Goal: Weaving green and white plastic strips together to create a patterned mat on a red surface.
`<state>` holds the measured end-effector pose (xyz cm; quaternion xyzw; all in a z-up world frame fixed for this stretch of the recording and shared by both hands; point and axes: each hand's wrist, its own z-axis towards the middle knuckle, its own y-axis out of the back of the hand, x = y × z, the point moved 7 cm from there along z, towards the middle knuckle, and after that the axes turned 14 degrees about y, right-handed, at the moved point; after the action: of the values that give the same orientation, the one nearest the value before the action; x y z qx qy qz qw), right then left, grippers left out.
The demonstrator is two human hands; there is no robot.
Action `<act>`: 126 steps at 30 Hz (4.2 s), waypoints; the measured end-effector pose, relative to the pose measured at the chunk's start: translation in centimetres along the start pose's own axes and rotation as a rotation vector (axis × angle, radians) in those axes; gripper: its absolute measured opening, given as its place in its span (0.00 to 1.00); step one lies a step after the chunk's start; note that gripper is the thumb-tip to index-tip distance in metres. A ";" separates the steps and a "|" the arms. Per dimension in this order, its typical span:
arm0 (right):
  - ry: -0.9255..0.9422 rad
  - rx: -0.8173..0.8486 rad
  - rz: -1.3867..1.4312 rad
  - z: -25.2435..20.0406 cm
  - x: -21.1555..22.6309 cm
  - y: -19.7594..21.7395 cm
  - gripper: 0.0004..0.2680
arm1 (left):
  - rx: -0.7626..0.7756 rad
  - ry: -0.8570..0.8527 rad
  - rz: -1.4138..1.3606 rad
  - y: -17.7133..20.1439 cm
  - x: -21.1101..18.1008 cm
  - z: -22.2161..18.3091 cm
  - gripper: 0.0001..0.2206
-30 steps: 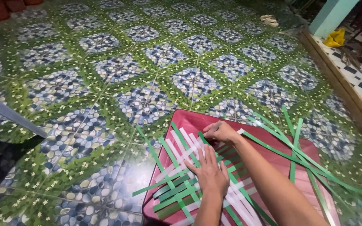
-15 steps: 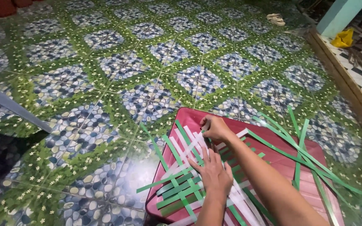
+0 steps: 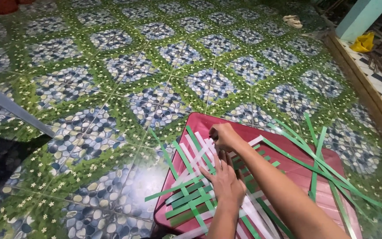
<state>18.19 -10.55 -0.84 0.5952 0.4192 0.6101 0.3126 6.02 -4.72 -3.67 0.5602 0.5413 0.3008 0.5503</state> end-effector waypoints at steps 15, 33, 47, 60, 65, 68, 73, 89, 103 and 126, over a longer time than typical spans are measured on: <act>0.417 -0.239 -0.249 -1.0 -0.2 -1.6 0.03 | 0.103 -0.005 -0.030 1.4 0.1 -0.7 0.25; -0.307 -0.391 0.306 -5.1 -1.3 2.1 0.04 | 0.202 0.045 -0.028 2.5 0.5 -1.4 0.27; -0.402 -0.173 0.236 -6.2 -2.1 2.3 0.04 | 0.079 0.066 -0.053 3.2 0.9 -1.4 0.29; -0.143 -0.047 -0.155 -5.6 -4.5 1.4 0.06 | -0.196 0.318 0.106 2.3 1.8 -1.0 0.37; 0.247 -0.095 -0.387 -6.7 3.6 0.5 0.06 | -0.056 0.265 0.167 1.5 1.5 -0.5 0.37; 0.457 -0.145 -0.239 -7.7 4.4 -0.7 0.08 | 0.001 0.276 0.182 0.8 1.2 -0.6 0.38; 0.509 -0.261 -0.279 -7.9 3.1 -1.6 0.08 | -0.126 0.311 0.183 0.7 1.4 -0.4 0.40; 0.503 -0.315 -0.167 -7.6 2.8 -2.4 0.02 | -0.151 0.381 0.207 0.1 1.6 -0.5 0.32; 0.479 -0.670 -0.240 -12.9 0.9 1.2 0.13 | -0.163 0.307 0.127 0.5 1.2 -0.5 0.32; 0.246 -0.521 -0.200 -19.4 1.4 -3.6 0.14 | -0.583 0.125 -0.038 -0.1 0.2 -1.0 0.21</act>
<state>-1.59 -10.43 -2.22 0.3725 0.3401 0.7307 0.4601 5.13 -4.22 -3.59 0.3487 0.4752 0.4672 0.6591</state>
